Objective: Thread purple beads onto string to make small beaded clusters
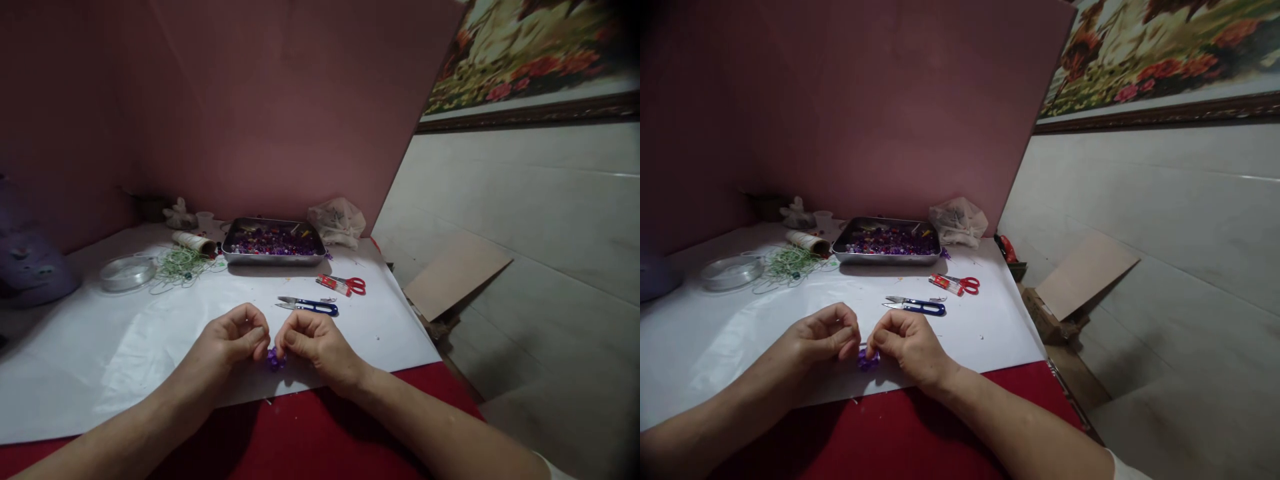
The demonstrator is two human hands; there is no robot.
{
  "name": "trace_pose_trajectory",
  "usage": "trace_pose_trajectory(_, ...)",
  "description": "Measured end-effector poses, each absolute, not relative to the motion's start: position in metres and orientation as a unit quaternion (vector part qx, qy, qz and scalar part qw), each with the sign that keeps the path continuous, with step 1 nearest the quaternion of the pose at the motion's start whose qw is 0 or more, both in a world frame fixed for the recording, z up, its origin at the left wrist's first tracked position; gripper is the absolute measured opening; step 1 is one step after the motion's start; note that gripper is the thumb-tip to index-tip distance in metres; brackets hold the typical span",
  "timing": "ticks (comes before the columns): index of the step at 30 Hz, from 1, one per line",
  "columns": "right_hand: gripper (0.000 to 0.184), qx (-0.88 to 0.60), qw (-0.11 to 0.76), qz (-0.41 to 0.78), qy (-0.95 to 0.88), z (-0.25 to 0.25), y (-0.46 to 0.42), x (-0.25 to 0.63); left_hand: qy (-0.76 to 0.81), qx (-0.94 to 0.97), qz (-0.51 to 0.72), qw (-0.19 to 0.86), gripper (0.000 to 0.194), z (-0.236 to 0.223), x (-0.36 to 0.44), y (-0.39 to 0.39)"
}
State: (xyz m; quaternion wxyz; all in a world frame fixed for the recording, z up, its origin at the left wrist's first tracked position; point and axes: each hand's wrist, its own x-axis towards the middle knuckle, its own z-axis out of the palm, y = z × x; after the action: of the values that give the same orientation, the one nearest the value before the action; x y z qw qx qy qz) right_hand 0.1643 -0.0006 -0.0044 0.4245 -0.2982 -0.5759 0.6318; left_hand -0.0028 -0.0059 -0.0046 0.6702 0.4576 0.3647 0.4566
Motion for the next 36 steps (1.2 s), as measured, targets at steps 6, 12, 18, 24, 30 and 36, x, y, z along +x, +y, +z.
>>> trace_pose_trajectory(6, 0.021, -0.341, 0.441, 0.563, -0.610, -0.006, 0.000, 0.162, 0.419, 0.485, 0.450, 0.622, 0.017, -0.009, -0.003, -0.005)
trace_pose_trajectory(12, 0.016, -0.350, 0.451, 0.548, -0.611, -0.004, -0.002, 0.163, 0.432, 0.470, 0.459, 0.618, 0.016, -0.002, 0.000, -0.009)
trace_pose_trajectory(18, 0.014, -0.358, 0.447, 0.542, -0.615, -0.005, -0.001, 0.164, 0.445, 0.473, 0.454, 0.610, 0.016, -0.001, -0.002, -0.009)
trace_pose_trajectory(24, 0.014, -0.364, 0.446, 0.533, -0.620, -0.006, 0.000, 0.165, 0.439, 0.467, 0.463, 0.612, 0.018, -0.006, -0.004, -0.007)
trace_pose_trajectory(30, 0.024, -0.376, 0.447, 0.580, -0.568, -0.005, 0.001, 0.166, 0.407, 0.460, 0.488, 0.621, 0.018, -0.002, -0.004, -0.008)
trace_pose_trajectory(36, 0.027, -0.367, 0.450, 0.619, -0.529, -0.004, -0.001, 0.165, 0.386, 0.500, 0.511, 0.582, 0.013, 0.013, -0.002, -0.014)
